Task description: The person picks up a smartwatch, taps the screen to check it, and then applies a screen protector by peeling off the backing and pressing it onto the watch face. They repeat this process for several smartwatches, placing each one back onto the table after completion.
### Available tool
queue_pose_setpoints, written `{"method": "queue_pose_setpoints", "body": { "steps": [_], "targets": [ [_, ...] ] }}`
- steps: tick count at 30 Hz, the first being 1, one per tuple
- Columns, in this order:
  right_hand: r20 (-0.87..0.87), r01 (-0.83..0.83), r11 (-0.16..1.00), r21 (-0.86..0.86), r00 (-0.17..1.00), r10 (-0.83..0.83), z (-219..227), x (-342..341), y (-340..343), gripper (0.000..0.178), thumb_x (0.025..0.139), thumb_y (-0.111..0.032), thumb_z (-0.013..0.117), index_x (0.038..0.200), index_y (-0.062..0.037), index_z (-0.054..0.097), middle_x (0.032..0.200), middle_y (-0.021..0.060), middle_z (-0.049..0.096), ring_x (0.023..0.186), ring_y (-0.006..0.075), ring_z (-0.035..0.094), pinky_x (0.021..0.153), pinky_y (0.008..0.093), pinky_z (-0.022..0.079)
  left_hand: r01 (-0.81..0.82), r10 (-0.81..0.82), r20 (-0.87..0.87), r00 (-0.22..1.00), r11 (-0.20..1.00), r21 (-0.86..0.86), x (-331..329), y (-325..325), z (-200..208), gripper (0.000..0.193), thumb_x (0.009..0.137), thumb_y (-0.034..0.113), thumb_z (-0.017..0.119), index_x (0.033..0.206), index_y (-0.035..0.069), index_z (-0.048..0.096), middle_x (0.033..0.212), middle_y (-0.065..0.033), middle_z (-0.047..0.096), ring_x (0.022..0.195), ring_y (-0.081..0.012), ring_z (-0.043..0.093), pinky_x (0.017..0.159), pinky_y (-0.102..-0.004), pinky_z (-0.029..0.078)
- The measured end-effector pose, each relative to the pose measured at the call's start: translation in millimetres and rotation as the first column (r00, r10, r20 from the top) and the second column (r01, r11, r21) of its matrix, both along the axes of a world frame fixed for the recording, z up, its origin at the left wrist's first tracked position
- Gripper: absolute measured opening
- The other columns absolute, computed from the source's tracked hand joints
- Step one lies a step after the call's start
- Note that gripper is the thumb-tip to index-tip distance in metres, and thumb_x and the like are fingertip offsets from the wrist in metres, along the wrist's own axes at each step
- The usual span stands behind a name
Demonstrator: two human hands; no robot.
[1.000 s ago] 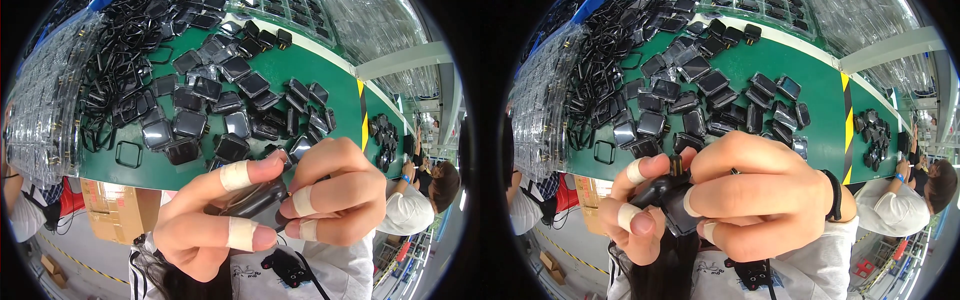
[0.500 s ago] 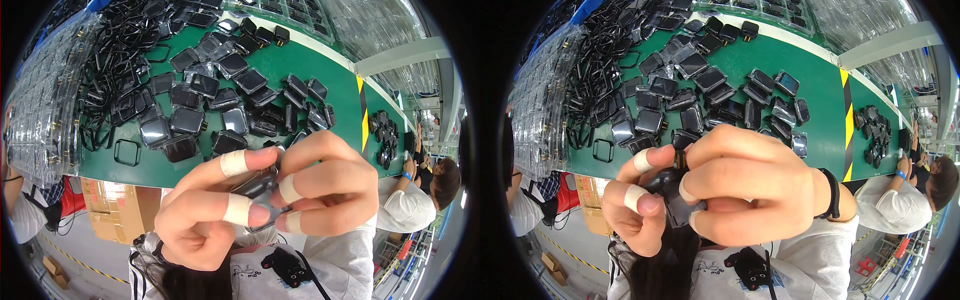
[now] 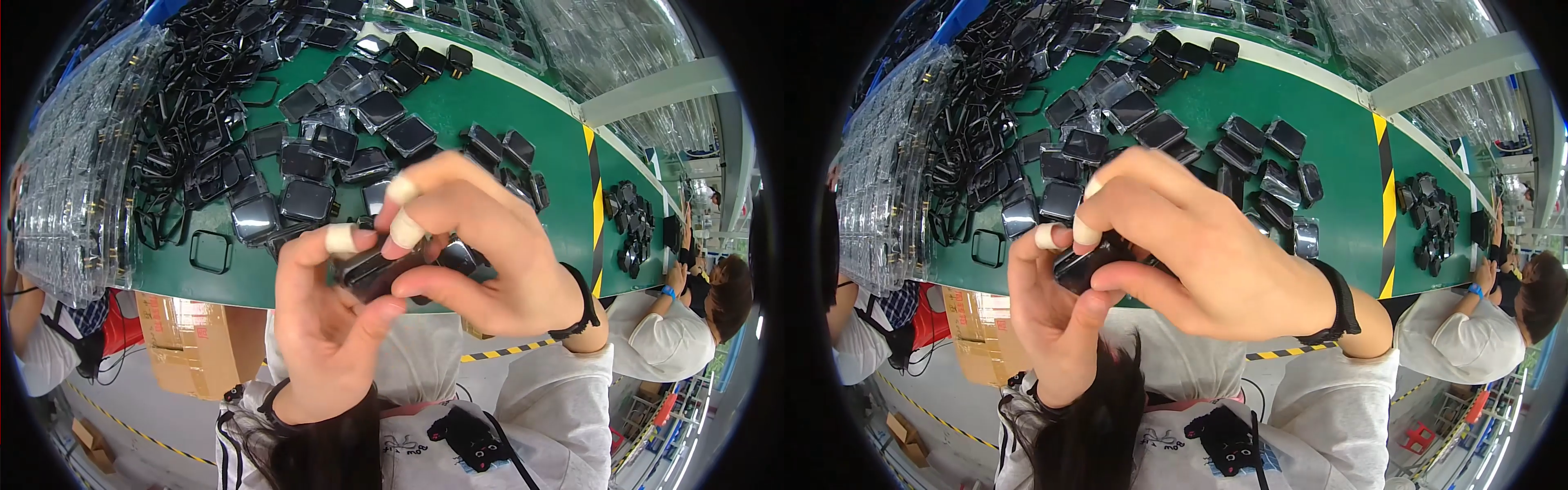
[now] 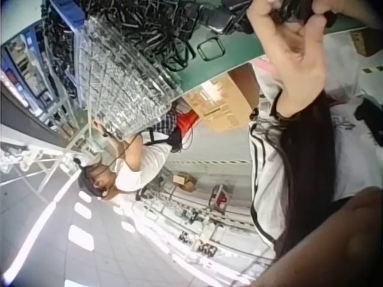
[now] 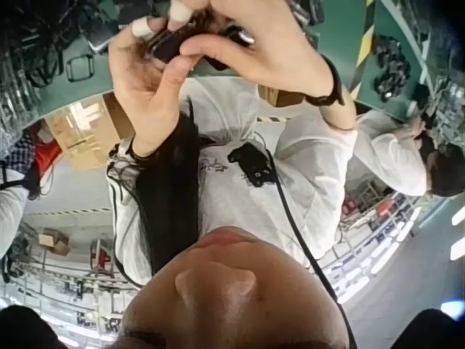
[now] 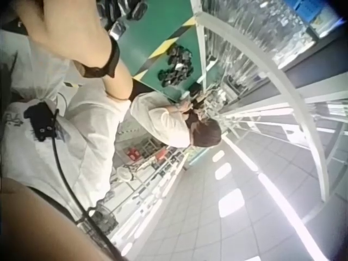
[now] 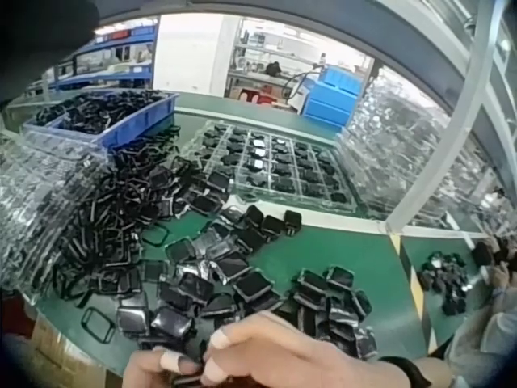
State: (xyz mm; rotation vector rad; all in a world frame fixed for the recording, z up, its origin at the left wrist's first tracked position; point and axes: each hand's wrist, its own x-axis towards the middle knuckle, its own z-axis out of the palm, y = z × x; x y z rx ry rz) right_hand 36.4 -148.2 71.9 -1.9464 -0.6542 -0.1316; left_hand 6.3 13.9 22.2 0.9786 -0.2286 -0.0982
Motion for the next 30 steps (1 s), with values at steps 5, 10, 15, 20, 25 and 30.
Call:
{"method": "queue_pose_setpoints", "body": {
  "steps": [5,10,15,20,25,30],
  "targets": [
    [-0.125,-0.044,0.998,0.05,0.991,0.05,-2.3,-2.7,-1.3,0.026,0.07,-0.003,0.076,0.088,-0.0008,0.059,0.091,0.0123,0.058,0.078,0.0214,0.057,0.062,0.0313,0.047,-0.105,0.102,0.057,0.993,0.992,0.067,0.9,4.2,-6.5,0.052,0.074,-0.007,0.07,0.118,-0.004,0.043,0.103,-0.0114,0.054,0.095,-0.0206,0.058,0.079,-0.0294,0.05],
    [0.052,-0.049,0.998,0.034,0.998,0.047,-11.7,-5.6,-4.3,0.027,0.069,-0.005,0.077,0.087,-0.0006,0.057,0.087,0.0122,0.058,0.075,0.0229,0.057,0.061,0.0309,0.045,-0.225,0.137,0.316,0.939,0.938,0.264,7.9,6.1,-7.1,0.033,0.073,0.0,0.073,0.102,-0.004,0.056,0.088,-0.0089,0.058,0.077,-0.0142,0.055,0.065,-0.0226,0.044],
    [-0.001,-0.062,0.995,0.074,0.998,0.063,-16.8,-9.1,2.1,0.029,0.067,-0.004,0.078,0.086,-0.0004,0.057,0.083,0.0111,0.057,0.071,0.022,0.056,0.06,0.0292,0.044,-0.243,0.174,0.297,0.939,0.945,0.217,9.8,10.9,-11.9,0.024,0.072,0.008,0.076,0.088,-0.004,0.061,0.088,-0.0101,0.058,0.073,-0.0129,0.051,0.061,-0.0222,0.039],
    [-0.054,0.027,1.0,-0.002,0.998,-0.027,-7.6,-16.3,6.6,0.029,0.066,0.0,0.078,0.087,-0.0008,0.057,0.084,0.0104,0.056,0.07,0.019,0.055,0.061,0.0281,0.045,-0.21,0.17,0.222,0.96,0.963,0.172,6.9,13.1,-12.7,0.026,0.074,0.014,0.076,0.087,-0.004,0.062,0.089,-0.0102,0.058,0.075,-0.0135,0.052,0.064,-0.0247,0.041],
    [-0.285,0.14,0.99,-0.019,0.948,-0.14,-0.6,-0.4,-15.4,0.03,0.068,0.006,0.073,0.092,-0.0013,0.057,0.09,0.007,0.056,0.072,0.0141,0.054,0.066,0.0232,0.045,-0.248,0.195,0.246,0.949,0.946,0.209,17.7,-13.3,-8.6,0.031,0.082,0.016,0.069,0.102,-0.003,0.055,0.104,-0.0142,0.054,0.086,-0.0173,0.054,0.074,-0.0277,0.045],
    [-0.071,0.342,0.761,-0.551,0.89,-0.451,-8.4,78.9,-100.1,0.035,0.076,-0.011,0.073,0.107,-0.007,0.058,0.105,0.0051,0.059,0.083,0.0146,0.053,0.074,0.027,0.046,-0.085,0.068,0.116,0.991,0.985,0.147,24.4,4.2,-15.2,0.035,0.089,0.013,0.058,0.117,-0.002,0.045,0.119,-0.0166,0.047,0.097,-0.0202,0.054,0.083,-0.0301,0.045]
  ]
}}
